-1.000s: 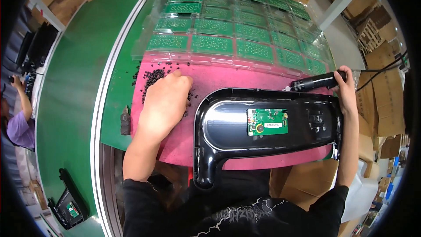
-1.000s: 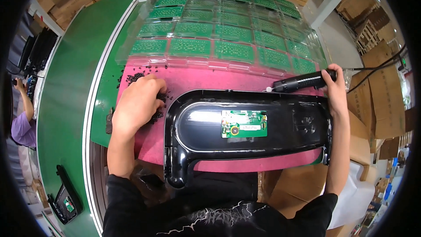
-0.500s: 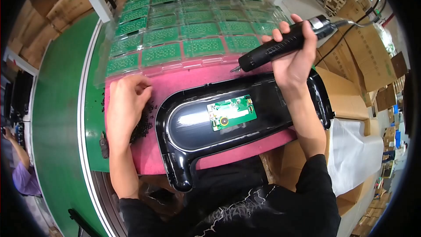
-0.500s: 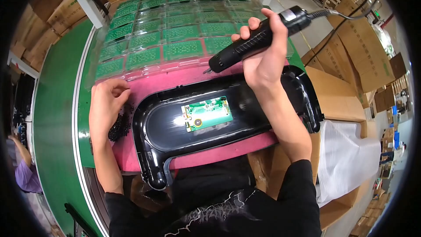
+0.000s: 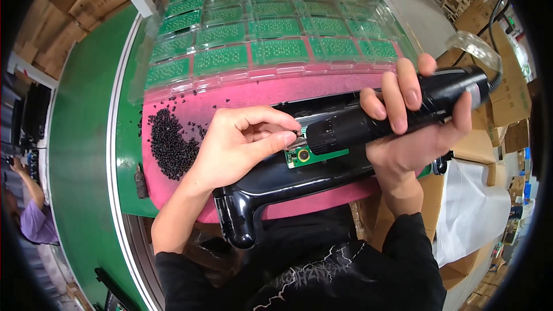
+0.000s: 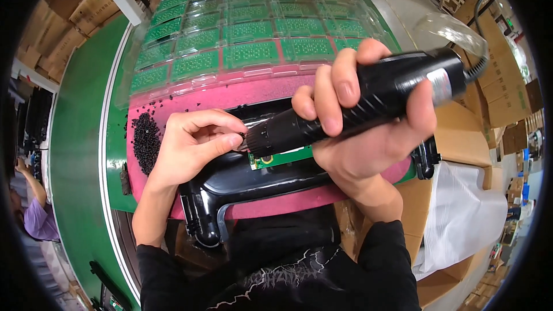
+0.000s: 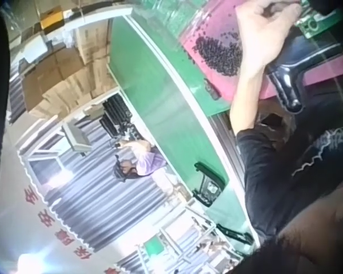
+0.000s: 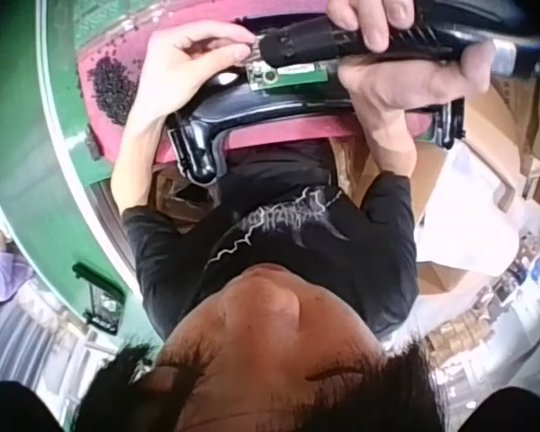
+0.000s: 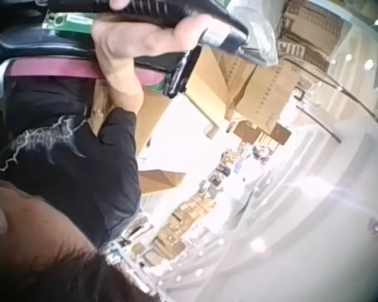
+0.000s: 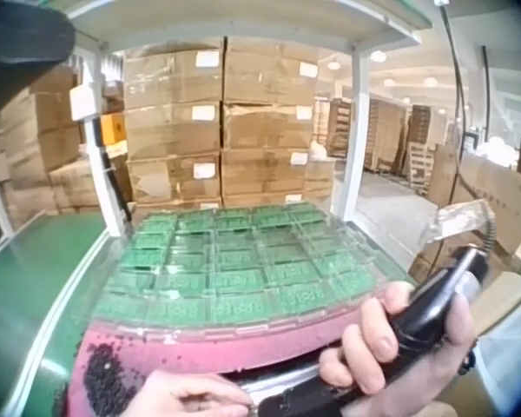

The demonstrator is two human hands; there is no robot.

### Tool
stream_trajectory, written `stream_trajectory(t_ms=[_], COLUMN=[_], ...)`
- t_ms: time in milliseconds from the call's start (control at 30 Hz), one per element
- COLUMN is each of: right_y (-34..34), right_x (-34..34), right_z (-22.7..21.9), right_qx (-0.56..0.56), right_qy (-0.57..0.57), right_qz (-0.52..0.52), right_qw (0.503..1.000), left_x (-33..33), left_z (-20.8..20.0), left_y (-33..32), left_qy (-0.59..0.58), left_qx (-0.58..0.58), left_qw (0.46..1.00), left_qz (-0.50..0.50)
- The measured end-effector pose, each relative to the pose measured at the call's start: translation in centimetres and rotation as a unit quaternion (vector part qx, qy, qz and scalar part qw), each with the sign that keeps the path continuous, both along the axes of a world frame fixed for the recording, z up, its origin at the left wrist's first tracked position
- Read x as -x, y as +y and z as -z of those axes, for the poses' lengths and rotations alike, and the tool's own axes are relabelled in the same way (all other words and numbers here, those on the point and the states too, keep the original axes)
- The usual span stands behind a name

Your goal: The recorder installs a PCB into a plastic housing and secures it with screws using an electric screwdriver.

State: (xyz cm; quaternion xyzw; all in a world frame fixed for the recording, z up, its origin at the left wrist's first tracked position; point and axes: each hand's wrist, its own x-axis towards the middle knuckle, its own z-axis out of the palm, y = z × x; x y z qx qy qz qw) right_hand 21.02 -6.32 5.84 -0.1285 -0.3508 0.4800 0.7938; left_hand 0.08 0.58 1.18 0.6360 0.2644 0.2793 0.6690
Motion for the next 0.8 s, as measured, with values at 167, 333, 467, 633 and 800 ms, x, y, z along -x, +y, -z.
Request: stream_trajectory(t_ms=[167,333,467,633,800], right_y=[-1.2,-1.7,-1.8,-1.8,-1.8], right_x=[-1.4,-1.6,-1.5,-1.2,-1.1], right_z=[-0.3,-0.4,0.0,0.4,0.4], right_qx=[-0.076,-0.117,-0.113,-0.102,-0.111], right_qy=[-0.092,-0.092,-0.13,-0.152,-0.162], right_qz=[0.015,0.041,0.034,0.025,0.005], right_qw=[0.993,0.988,0.984,0.983,0.98], left_x=[-0.7,-1.0,-1.0,-0.9,-1.0], left_z=[1.3,1.4,1.1,1.3,1.2], left_y=[0.2,-0.2,-0.5,-0.8,-0.8], left_qy=[-0.034,-0.008,0.015,0.041,0.048], left_qx=[0.06,0.099,0.093,0.035,0.018], left_qw=[0.997,0.99,0.992,0.996,0.995], left_qz=[0.025,0.098,0.078,0.068,0.087])
